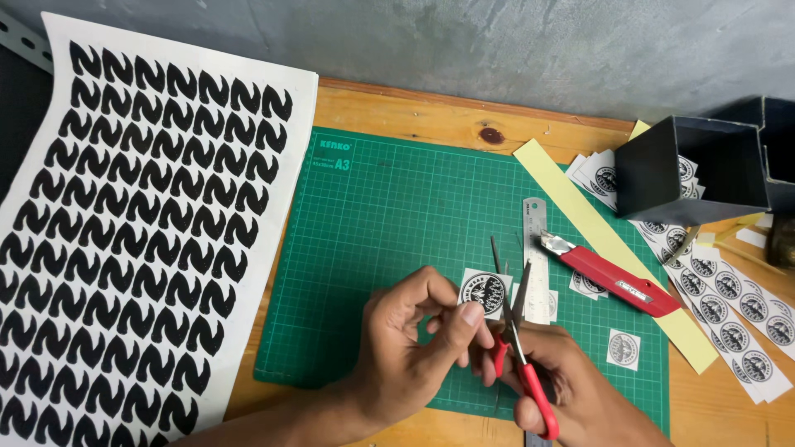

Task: The person uses scissors to trim the edges of a small circular sticker. They then use a ruler and a utility knife to cut a strip of stickers into individual pieces on a green cutting mat. The cut stickers are placed into a small black box.

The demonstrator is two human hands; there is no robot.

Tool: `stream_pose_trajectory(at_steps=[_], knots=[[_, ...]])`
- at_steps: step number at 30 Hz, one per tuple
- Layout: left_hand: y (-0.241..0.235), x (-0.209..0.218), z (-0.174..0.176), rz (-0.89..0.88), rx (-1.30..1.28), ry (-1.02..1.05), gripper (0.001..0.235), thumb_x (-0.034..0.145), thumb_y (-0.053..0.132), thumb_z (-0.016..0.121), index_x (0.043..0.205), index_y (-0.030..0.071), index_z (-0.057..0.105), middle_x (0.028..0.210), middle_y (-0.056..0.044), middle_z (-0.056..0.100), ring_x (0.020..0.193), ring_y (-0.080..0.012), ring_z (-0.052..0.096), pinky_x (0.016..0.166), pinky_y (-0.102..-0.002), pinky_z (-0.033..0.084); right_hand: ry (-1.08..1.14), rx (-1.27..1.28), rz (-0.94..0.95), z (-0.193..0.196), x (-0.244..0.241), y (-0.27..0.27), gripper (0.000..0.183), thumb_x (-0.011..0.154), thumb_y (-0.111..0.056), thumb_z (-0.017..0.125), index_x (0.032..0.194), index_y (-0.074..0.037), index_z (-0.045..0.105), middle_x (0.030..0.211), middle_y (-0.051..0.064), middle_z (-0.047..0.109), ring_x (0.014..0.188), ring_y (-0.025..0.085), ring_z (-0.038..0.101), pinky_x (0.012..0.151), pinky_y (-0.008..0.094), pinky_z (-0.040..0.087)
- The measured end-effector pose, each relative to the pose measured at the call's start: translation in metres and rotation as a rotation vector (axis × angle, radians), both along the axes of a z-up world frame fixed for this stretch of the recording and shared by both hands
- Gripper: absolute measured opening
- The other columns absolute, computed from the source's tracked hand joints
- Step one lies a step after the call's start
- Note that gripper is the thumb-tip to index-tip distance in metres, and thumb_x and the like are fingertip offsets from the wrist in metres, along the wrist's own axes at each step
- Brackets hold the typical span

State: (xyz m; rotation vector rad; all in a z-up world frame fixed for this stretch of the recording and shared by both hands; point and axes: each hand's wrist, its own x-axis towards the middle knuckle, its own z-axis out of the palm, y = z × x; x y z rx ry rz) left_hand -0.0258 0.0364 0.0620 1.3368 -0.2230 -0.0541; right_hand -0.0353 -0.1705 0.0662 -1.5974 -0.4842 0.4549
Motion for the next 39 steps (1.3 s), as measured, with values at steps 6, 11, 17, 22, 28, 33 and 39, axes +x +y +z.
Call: stream_pose_trajectory(at_steps=[6, 11, 17, 22, 28, 33, 39], knots=[[-0.001, -0.002, -0.003, -0.072, -0.038, 0.039, 0.032, 0.114, 0.024, 0.065, 0.088, 0.009, 0.055, 0.077, -0.009, 0.080, 0.061, -0.0162, 0.077, 0.058, -0.023, 0.045, -0.015, -0.038, -0.012, -0.007, -0.001, -0.004, 0.094, 0.107, -0.097, 0.059, 0.095, -0.005, 0.073, 0.091, 0.005, 0.071, 0.087, 0.021, 0.072, 0.079, 0.033, 0.058], [-0.002, -0.003, -0.006, -0.094, -0.061, 0.058, 0.033, 0.114, 0.026, 0.065, 0.089, 0.009, 0.053, 0.078, -0.011, 0.079, 0.061, -0.0148, 0.071, 0.058, -0.024, 0.043, -0.004, -0.049, -0.034, -0.006, -0.002, -0.004, 0.097, 0.105, -0.101, 0.059, 0.091, -0.006, 0.073, 0.089, 0.006, 0.072, 0.086, 0.021, 0.075, 0.079, 0.033, 0.061], [-0.001, -0.003, -0.003, -0.103, -0.038, 0.042, 0.033, 0.114, 0.026, 0.065, 0.088, 0.010, 0.051, 0.074, -0.011, 0.079, 0.058, -0.0127, 0.065, 0.059, -0.025, 0.042, 0.012, -0.055, -0.042, -0.009, -0.004, -0.008, 0.093, 0.103, -0.098, 0.062, 0.092, -0.006, 0.073, 0.085, 0.005, 0.068, 0.076, 0.019, 0.066, 0.066, 0.030, 0.052], [-0.001, -0.004, -0.002, -0.107, -0.004, 0.054, 0.032, 0.114, 0.026, 0.065, 0.088, 0.012, 0.053, 0.074, -0.009, 0.079, 0.058, -0.0101, 0.061, 0.061, -0.026, 0.042, -0.013, -0.067, -0.021, -0.008, -0.003, -0.008, 0.086, 0.105, -0.094, 0.060, 0.096, -0.009, 0.070, 0.081, 0.003, 0.065, 0.078, 0.020, 0.070, 0.063, 0.031, 0.049], [-0.002, -0.005, -0.004, -0.090, -0.063, 0.044, 0.031, 0.115, 0.025, 0.065, 0.090, 0.007, 0.058, 0.082, -0.011, 0.080, 0.065, -0.0177, 0.076, 0.058, -0.027, 0.054, 0.021, -0.043, -0.028, -0.010, -0.005, -0.008, 0.088, 0.104, -0.093, 0.064, 0.094, -0.007, 0.073, 0.085, 0.005, 0.066, 0.082, 0.022, 0.074, 0.071, 0.033, 0.056], [-0.003, -0.006, -0.006, -0.110, -0.094, 0.092, 0.031, 0.114, 0.024, 0.066, 0.090, 0.007, 0.056, 0.083, -0.012, 0.080, 0.064, -0.0162, 0.072, 0.057, -0.027, 0.055, -0.029, -0.027, -0.028, -0.010, -0.005, -0.004, 0.084, 0.109, -0.089, 0.059, 0.095, -0.007, 0.070, 0.084, 0.005, 0.065, 0.080, 0.021, 0.070, 0.067, 0.032, 0.051], [-0.003, -0.007, -0.007, -0.121, -0.105, 0.095, 0.031, 0.114, 0.025, 0.066, 0.091, 0.007, 0.056, 0.085, -0.013, 0.081, 0.064, -0.0172, 0.072, 0.058, -0.027, 0.054, 0.006, 0.029, -0.019, -0.014, -0.008, -0.004, 0.082, 0.110, -0.087, 0.063, 0.096, -0.007, 0.064, 0.093, 0.010, 0.072, 0.080, 0.020, 0.062, 0.060, 0.031, 0.048]])
